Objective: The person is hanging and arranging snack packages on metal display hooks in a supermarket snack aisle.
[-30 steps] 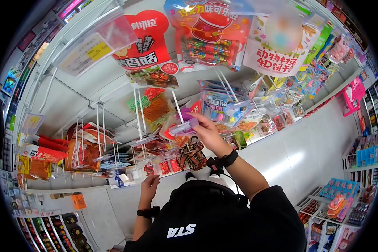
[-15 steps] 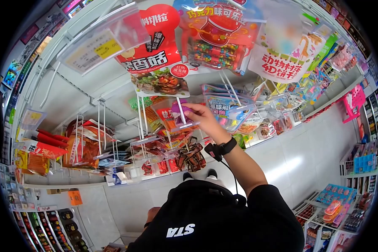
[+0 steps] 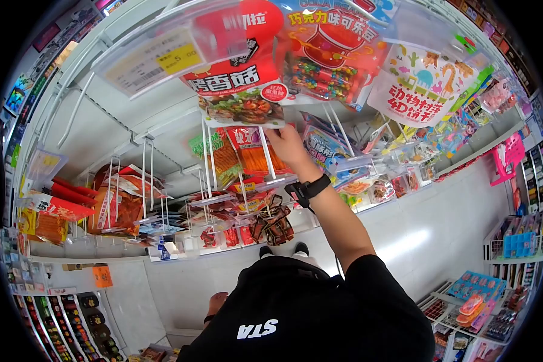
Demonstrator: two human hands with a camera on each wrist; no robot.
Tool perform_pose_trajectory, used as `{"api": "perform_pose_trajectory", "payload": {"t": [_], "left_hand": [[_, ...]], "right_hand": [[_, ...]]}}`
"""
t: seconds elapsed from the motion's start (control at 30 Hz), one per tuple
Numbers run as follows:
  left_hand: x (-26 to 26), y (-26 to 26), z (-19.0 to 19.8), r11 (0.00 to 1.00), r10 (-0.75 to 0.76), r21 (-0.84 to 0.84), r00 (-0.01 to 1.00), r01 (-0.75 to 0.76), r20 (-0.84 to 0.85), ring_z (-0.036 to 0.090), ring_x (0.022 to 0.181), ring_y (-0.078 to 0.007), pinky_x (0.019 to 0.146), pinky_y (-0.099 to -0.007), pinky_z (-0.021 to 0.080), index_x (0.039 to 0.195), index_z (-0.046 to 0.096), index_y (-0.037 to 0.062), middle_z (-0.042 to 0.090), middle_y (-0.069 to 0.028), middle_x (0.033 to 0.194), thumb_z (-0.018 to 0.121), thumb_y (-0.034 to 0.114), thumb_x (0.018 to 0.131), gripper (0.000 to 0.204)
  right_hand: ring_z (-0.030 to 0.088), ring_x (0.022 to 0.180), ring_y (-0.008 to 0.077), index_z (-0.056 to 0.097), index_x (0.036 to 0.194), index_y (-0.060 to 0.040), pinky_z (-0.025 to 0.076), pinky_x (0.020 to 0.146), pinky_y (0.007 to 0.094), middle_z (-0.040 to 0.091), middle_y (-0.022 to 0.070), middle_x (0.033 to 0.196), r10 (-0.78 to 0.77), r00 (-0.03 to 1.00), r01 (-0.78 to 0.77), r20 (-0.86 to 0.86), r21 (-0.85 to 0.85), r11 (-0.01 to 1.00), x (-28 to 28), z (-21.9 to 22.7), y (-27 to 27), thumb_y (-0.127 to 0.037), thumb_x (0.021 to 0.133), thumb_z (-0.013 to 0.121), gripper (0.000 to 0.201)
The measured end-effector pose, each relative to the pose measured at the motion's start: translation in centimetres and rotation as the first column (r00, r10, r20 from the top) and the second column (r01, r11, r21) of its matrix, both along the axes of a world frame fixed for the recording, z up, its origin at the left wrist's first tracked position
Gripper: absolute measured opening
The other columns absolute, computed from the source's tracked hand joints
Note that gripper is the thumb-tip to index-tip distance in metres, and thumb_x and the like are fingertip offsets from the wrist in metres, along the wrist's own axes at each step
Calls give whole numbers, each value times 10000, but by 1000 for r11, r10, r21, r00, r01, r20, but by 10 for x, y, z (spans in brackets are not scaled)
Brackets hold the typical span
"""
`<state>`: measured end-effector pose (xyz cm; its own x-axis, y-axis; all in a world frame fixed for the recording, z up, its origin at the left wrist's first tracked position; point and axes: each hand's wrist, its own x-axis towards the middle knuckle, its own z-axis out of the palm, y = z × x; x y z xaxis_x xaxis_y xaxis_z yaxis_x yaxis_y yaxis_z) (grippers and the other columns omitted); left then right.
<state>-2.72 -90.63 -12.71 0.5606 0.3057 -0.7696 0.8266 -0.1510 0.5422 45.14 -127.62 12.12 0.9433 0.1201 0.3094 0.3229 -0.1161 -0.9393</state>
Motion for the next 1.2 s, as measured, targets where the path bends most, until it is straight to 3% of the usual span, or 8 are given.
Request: {"api": "perform_pose_trajectory", "payload": {"t": [0.2,0.5,0.6,0.67,0.77,0.87,1.1,1.2], "left_hand": [[2,4,-1,998,-61,30,998,61,-11,724,813,-199,686,-328,540,1141,708,43,749,-90,980,597,241,969,286],[8,13,-3,997,-76,14,997,77,-10,720,797,-200,686,-327,540,1131,712,42,751,-91,970,599,247,970,284],[6,23,-23,963,-270,38,958,267,101,716,790,-197,678,-326,537,1127,712,44,750,-88,963,597,245,975,278],[8,20,-27,991,45,-124,998,-49,-42,713,786,-197,677,-324,534,1126,710,46,748,-85,958,592,240,979,271],[10,16,-20,996,-40,-82,999,37,-37,714,790,-199,682,-325,535,1127,708,45,747,-87,961,582,235,984,269],[0,22,-48,961,-274,-5,960,275,55,715,793,-198,684,-327,536,1125,705,41,748,-90,966,576,230,988,267],[5,8,-12,999,-27,-44,997,24,-75,716,792,-197,669,-330,534,1130,699,36,746,-95,964,574,227,989,269],[5,10,-12,998,-64,-25,992,62,-105,714,784,-200,663,-330,534,1136,695,36,746,-97,964,573,226,990,268]], "right_hand": [[648,1178,333,545,1338,27,499,983,384,673,182,1261,-44,988,55,149,-72,996,23,-28,-2,-77,927,649,436],[650,1054,259,672,1211,-61,504,923,349,674,118,1072,232,968,-217,94,-144,965,-67,37,-25,6,974,553,273],[646,1046,249,674,1197,-52,504,915,340,671,102,1079,278,957,-260,84,-178,949,-87,42,-36,-16,993,556,239],[645,1048,250,678,1193,-51,504,915,341,672,100,1085,277,957,-257,90,-189,948,-84,44,-35,-23,995,560,232],[648,1045,254,677,1200,-47,504,916,339,679,115,1097,274,959,-252,76,-222,942,-69,41,-32,-32,998,562,233],[670,1064,280,648,1237,-24,505,932,349,700,164,1135,161,985,-135,58,-313,940,-36,26,-26,-45,967,588,277],[654,1147,317,595,1297,-2,494,973,355,686,193,1238,-25,996,47,85,-276,960,30,-14,-20,-50,942,619,359],[695,1037,242,642,1242,-23,528,894,346,709,141,1179,21,932,111,361,-342,933,15,21,-9,-68,964,620,283]]}}
